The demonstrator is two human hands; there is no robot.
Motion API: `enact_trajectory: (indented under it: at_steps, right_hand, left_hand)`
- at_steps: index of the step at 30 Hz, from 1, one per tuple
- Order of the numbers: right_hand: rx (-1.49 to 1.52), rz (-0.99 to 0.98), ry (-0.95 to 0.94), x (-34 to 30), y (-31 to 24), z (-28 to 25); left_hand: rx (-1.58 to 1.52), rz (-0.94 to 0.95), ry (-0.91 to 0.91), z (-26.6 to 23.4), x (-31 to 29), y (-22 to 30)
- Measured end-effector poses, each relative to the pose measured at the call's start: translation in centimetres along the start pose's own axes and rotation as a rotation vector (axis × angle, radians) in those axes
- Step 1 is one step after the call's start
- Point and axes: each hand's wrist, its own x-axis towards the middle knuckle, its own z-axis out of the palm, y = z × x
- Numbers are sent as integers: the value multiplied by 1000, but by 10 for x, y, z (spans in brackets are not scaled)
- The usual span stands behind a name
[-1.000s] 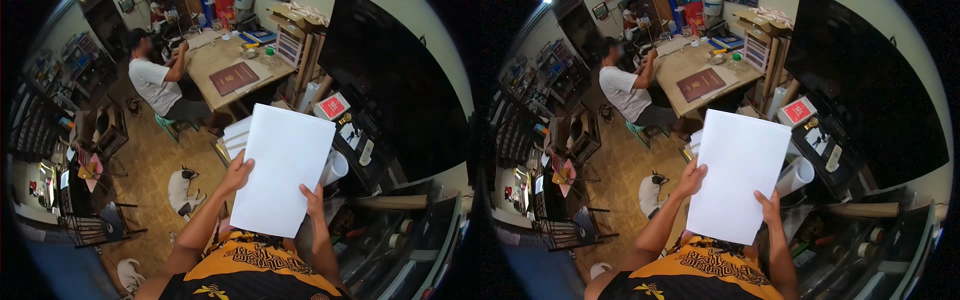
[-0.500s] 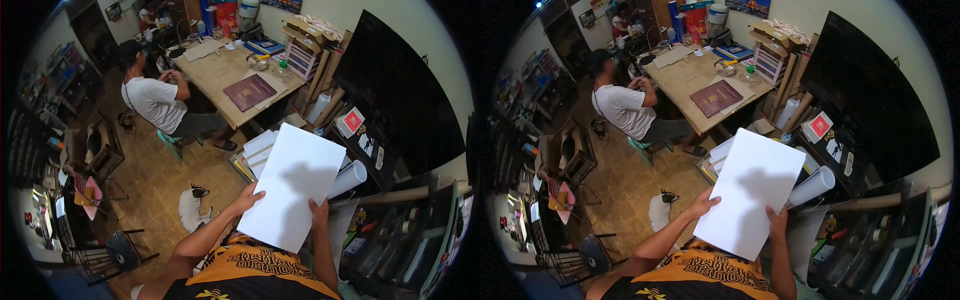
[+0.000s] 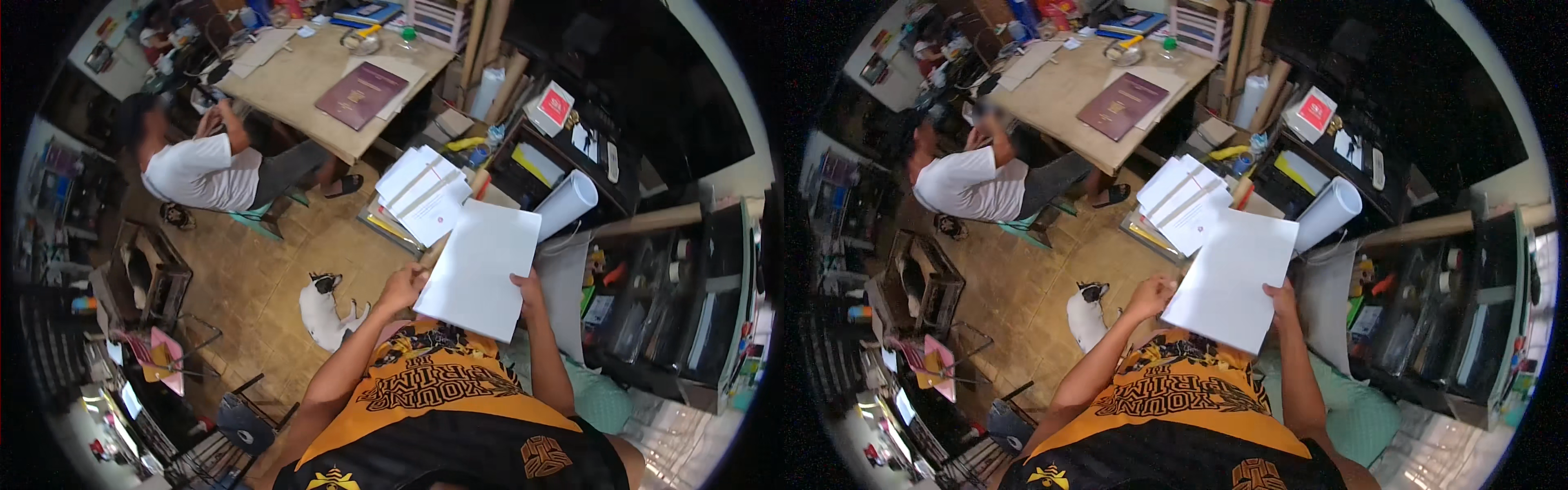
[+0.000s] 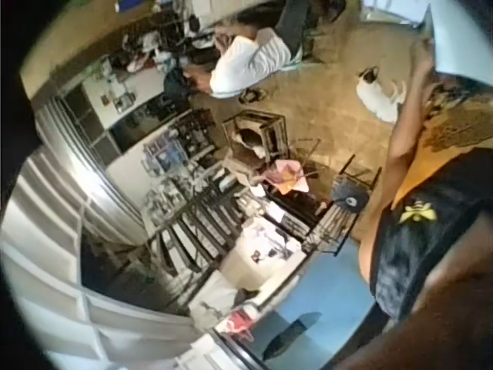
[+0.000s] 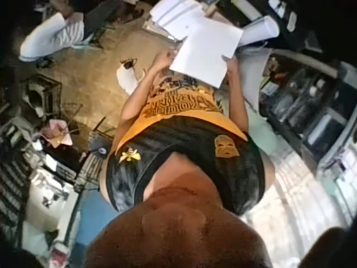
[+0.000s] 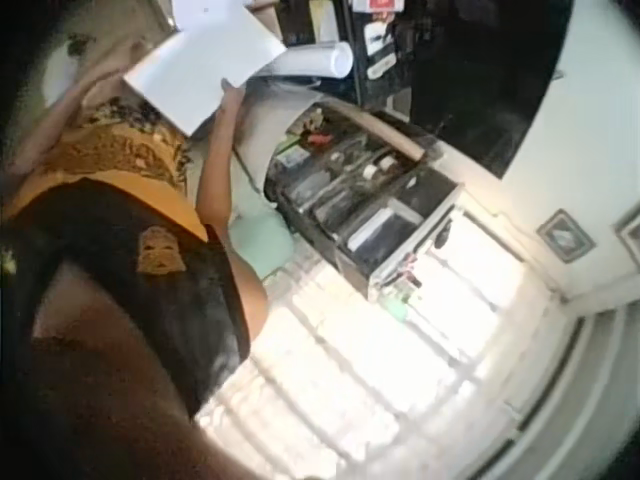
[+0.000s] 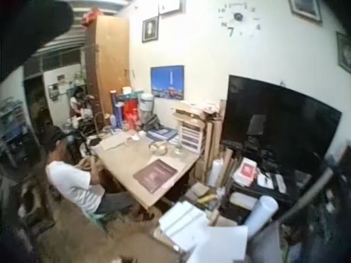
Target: The person gathers a stack of pages, aligns them, and inserts them into a book cover. They then use a brush to apply glue to a paper, fold the paper over a book spine, and trim excess paper from a roll using a utility knife before inserting a rolled paper into the book binding.
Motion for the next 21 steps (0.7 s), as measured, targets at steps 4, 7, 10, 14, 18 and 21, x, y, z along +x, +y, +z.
enact_trajectory:
  at_steps: [4,7,10,14,18,21]
  right_hand:
    - [-285,45,258,51,9,-35]
    - [-409,-112,309,105,38,-53]
    - [-544,-40,344,146,63,-51]
    - [-868,-9,493,233,188,-150]
    - [-873,205,486,262,241,-133]
    - [-1001,260,363,276,241,-151]
  left_hand:
    - [-218,-212,-38,-9,-2,-51]
    - [122,-171,-14,-14,-9,-138]
    - [376,-240,-93,-43,-34,-144]
    - [94,-578,-183,-47,-58,-200]
    - [-92,-807,-73,-75,-68,-203]
    - [51,-891,-89,-80,-35,-174]
